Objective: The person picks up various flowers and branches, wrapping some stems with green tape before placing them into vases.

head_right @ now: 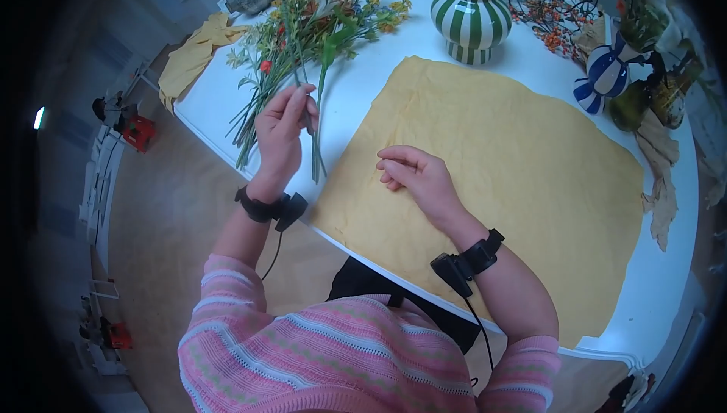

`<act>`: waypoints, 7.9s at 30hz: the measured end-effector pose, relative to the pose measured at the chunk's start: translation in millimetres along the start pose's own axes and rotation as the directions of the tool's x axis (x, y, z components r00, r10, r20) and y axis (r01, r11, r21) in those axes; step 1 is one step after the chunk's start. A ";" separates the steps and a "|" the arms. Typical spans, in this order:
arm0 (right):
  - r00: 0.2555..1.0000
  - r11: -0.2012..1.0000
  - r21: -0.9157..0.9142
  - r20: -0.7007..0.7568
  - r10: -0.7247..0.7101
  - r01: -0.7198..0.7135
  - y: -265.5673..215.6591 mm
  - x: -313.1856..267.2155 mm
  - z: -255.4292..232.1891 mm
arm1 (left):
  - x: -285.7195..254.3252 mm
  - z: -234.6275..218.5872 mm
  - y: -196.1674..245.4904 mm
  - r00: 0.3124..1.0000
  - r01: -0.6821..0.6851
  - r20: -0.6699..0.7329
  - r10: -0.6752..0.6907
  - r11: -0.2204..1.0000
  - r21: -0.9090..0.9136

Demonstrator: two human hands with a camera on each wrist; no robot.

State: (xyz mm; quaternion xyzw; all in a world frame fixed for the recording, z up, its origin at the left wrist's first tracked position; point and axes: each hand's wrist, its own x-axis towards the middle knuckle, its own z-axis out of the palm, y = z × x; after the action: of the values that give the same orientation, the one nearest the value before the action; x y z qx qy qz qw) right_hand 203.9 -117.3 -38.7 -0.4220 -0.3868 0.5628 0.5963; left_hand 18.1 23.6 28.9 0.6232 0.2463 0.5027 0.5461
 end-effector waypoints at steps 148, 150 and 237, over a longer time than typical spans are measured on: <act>0.640 0.464 -0.876 -0.283 -0.714 0.129 -202.4 212.7 -151.1 | -6.7 79.3 -52.4 0.778 0.436 0.562 -0.280 0.885 -0.162; 0.638 0.486 -0.862 -0.294 -0.712 0.145 -198.3 208.1 -146.0 | -6.3 79.0 -52.5 0.771 0.442 0.568 -0.290 0.885 -0.148; 0.993 0.986 -0.162 0.099 0.061 -0.044 -36.9 12.5 -37.9 | 9.8 77.1 -54.1 0.873 0.458 0.348 -0.340 0.817 -0.351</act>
State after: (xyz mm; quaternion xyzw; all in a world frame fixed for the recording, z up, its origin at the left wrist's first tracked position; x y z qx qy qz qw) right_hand 252.9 -107.8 -17.3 -0.4489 -0.4498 0.5665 0.5247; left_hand 104.0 13.8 -10.0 0.4858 0.1810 0.3272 0.7900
